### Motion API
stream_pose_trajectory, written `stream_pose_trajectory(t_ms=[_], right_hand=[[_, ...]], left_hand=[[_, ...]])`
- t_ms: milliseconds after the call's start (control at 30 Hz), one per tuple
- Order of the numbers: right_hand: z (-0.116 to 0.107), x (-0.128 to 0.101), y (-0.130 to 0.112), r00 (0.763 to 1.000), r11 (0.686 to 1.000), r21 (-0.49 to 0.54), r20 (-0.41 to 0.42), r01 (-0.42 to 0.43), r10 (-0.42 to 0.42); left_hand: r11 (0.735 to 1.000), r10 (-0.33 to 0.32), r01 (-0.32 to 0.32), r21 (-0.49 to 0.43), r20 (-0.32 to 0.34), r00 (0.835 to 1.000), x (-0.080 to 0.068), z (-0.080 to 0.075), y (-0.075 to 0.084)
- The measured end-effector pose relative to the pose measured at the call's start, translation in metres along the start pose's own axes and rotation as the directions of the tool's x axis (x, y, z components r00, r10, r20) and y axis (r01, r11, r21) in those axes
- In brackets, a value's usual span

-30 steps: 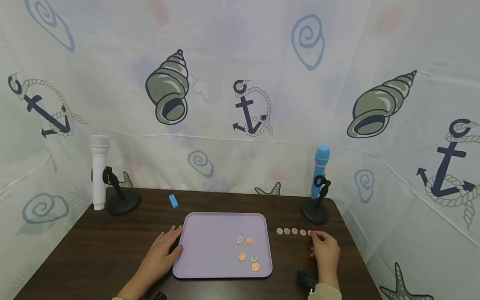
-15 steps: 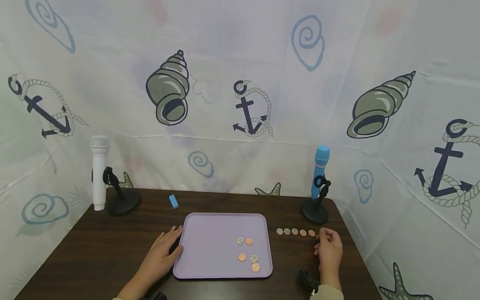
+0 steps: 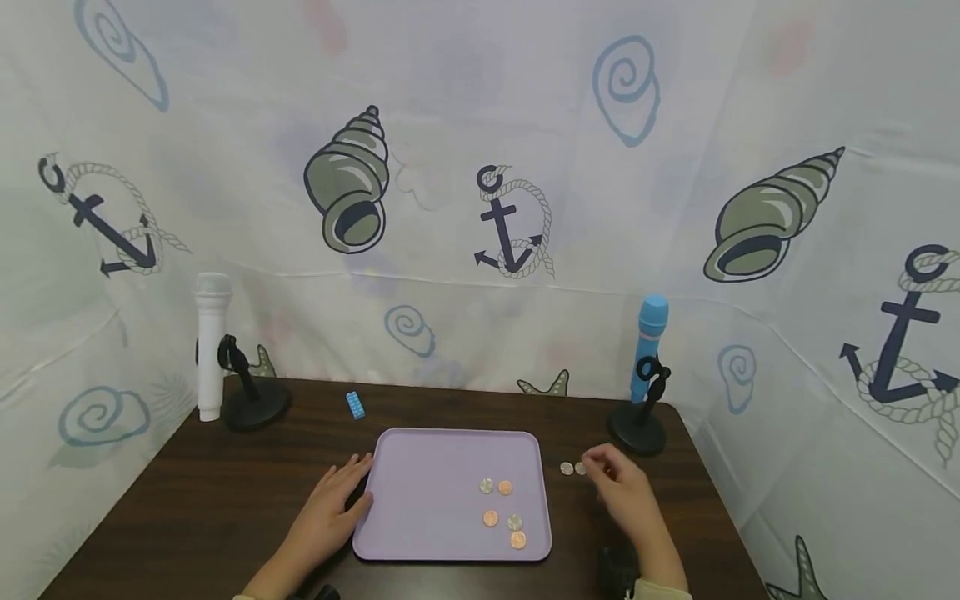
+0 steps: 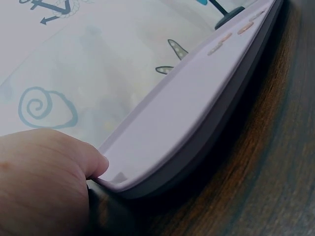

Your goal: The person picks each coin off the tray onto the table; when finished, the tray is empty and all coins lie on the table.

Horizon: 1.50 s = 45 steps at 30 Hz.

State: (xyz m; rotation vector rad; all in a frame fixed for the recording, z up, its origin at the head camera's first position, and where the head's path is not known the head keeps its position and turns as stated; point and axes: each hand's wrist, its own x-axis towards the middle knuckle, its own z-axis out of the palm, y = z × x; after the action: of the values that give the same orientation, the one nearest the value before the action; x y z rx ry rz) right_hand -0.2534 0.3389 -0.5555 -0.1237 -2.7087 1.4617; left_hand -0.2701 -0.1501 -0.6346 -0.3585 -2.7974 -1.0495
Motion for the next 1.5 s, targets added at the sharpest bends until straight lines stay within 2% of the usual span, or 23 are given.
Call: stream_pose_trajectory(t_ms=[33,100,167,233,367,567,700,800,867,1033,1133,1233,1300,1400,1467,1500], right_hand=[[0.003,-0.003,-0.010,0.992,0.997,-0.058,0.125,0.042,-0.034],[0.013,-0.009,-0.029,0.939,0.983,-0.126,0.334,0.132,-0.083],[0.024,-0.013,-0.045,0.885,0.954,-0.194,0.449,0.229,-0.121],[0.036,-0.016,-0.054,0.867,0.919,-0.261,0.478,0.294,-0.142],[0.055,-0.015,-0.059,0.872,0.851,-0.379,0.461,0.362,-0.166],[0.082,-0.014,-0.057,0.851,0.776,-0.457,0.490,0.435,-0.189],[0.093,-0.017,-0.056,0.852,0.744,-0.488,0.483,0.455,-0.204],[0.095,-0.018,-0.058,0.865,0.755,-0.485,0.454,0.441,-0.213],[0.095,-0.018,-0.058,0.874,0.775,-0.471,0.437,0.422,-0.211],[0.091,-0.016,-0.050,0.881,0.857,-0.374,0.440,0.354,-0.172],[0.087,-0.015,-0.042,0.879,0.913,-0.269,0.447,0.307,-0.165],[0.084,-0.014,-0.036,0.890,0.953,-0.167,0.426,0.252,-0.160],[0.083,-0.013,-0.036,0.910,0.975,-0.094,0.386,0.201,-0.150],[0.081,-0.011,-0.038,0.954,0.996,0.054,0.289,0.072,-0.085],[0.080,-0.010,-0.038,0.978,0.983,0.180,0.209,-0.024,-0.014],[0.079,-0.009,-0.038,0.985,0.965,0.254,0.169,-0.063,0.020]], left_hand=[[1.000,0.003,-0.003,-0.002,-0.001,1.000,0.000,0.000,0.000],[1.000,0.007,-0.007,-0.012,-0.004,1.000,-0.001,-0.001,0.001],[1.000,0.005,-0.005,-0.011,-0.003,1.000,-0.002,-0.002,0.001],[1.000,0.004,-0.004,-0.012,0.000,1.000,-0.002,-0.003,0.000],[1.000,-0.013,0.013,-0.019,0.020,1.000,-0.001,-0.003,-0.001],[1.000,-0.014,0.014,-0.006,0.011,1.000,-0.002,-0.002,-0.003],[1.000,-0.019,0.019,-0.011,0.017,1.000,-0.004,-0.002,-0.002],[0.999,-0.037,0.037,-0.022,0.030,0.999,-0.003,-0.003,0.001],[0.999,-0.034,0.035,-0.026,0.029,0.999,-0.003,-0.003,0.002],[1.000,-0.015,0.015,-0.023,0.005,1.000,-0.002,-0.003,0.005],[1.000,-0.017,0.017,-0.025,0.006,1.000,-0.003,-0.003,0.007],[0.999,-0.026,0.027,-0.028,0.019,0.999,-0.005,-0.003,0.008],[0.999,-0.033,0.034,-0.025,0.026,0.999,-0.005,-0.004,0.008],[0.999,-0.039,0.040,-0.029,0.027,0.999,-0.004,-0.005,0.007],[0.999,-0.042,0.043,-0.024,0.030,0.999,-0.003,-0.006,0.006],[0.999,-0.040,0.040,-0.024,0.028,0.999,-0.003,-0.006,0.006]])
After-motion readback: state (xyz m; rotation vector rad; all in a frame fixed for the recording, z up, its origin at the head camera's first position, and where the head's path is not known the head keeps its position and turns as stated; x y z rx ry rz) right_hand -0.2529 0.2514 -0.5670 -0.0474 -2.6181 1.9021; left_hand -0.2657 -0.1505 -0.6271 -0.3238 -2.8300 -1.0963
